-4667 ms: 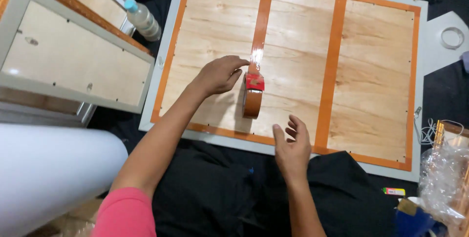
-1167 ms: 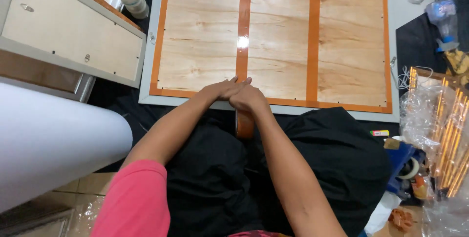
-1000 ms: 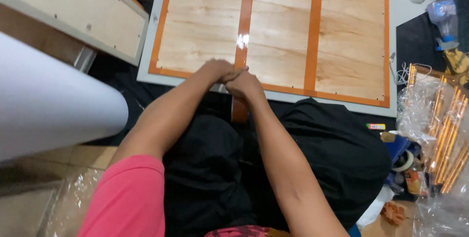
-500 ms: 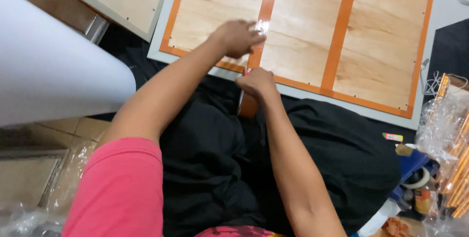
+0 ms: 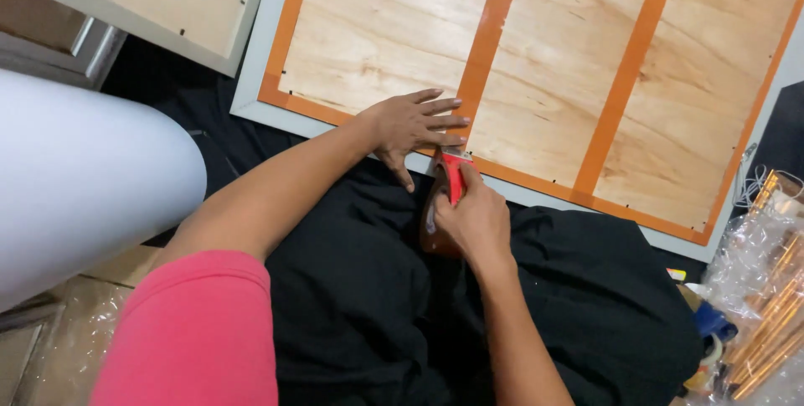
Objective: The person applies brown packing tape to a large wooden board using a handheld tape dispenser. They create a border around the edges and add two vertical strips down the center, smoothing each strip with their hand.
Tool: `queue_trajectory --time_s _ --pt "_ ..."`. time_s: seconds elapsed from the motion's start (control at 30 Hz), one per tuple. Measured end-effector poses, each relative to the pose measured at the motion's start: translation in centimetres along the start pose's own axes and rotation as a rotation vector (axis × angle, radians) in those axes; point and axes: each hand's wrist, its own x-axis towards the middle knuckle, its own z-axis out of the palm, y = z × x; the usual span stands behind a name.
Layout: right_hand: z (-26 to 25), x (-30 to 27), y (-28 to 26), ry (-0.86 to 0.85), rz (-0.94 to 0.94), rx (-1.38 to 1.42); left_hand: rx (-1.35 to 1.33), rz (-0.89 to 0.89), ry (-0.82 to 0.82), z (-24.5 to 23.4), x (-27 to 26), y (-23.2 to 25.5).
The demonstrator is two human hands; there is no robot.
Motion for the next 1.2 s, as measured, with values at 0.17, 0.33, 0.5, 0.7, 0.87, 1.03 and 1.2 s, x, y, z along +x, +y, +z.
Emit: queue_trajectory --time_s 0.17,0.33,0.5,0.7,0.87,1.03,1.2 --pt "-0.6 -0.9 -1.0 -0.052 0.04 -0.024 0.074 -0.006 0.001 0.2 0.0 0.0" --pt "-0.2 -1.1 -1.1 -0.062 0.022 -0.052 0.052 -0.013 0.036 0.8 0.1 0.1" --pt "-0.5 -1.8 -1.3 -0.056 0.021 -0.016 0.071 -0.019 0.042 1.3 0.2 0.1" --pt "0.1 -1.2 0.0 -0.089 0.051 -0.026 0.089 -0.011 0.033 0.9 0.2 0.2" --pt "0.4 -1.4 0.3 -0.094 0.058 -0.011 0.104 -0.044 0.028 0.6 -0.1 0.5" --pt "-0.1 -1.3 -0.1 -0.092 0.055 0.004 -0.184 -0.176 0.188 3.8 3.3 0.6" --pt "-0.7 -1.2 -0.6 -0.089 0.03 -0.009 -0.191 -0.266 0.323 4.5 3.9 1.7"
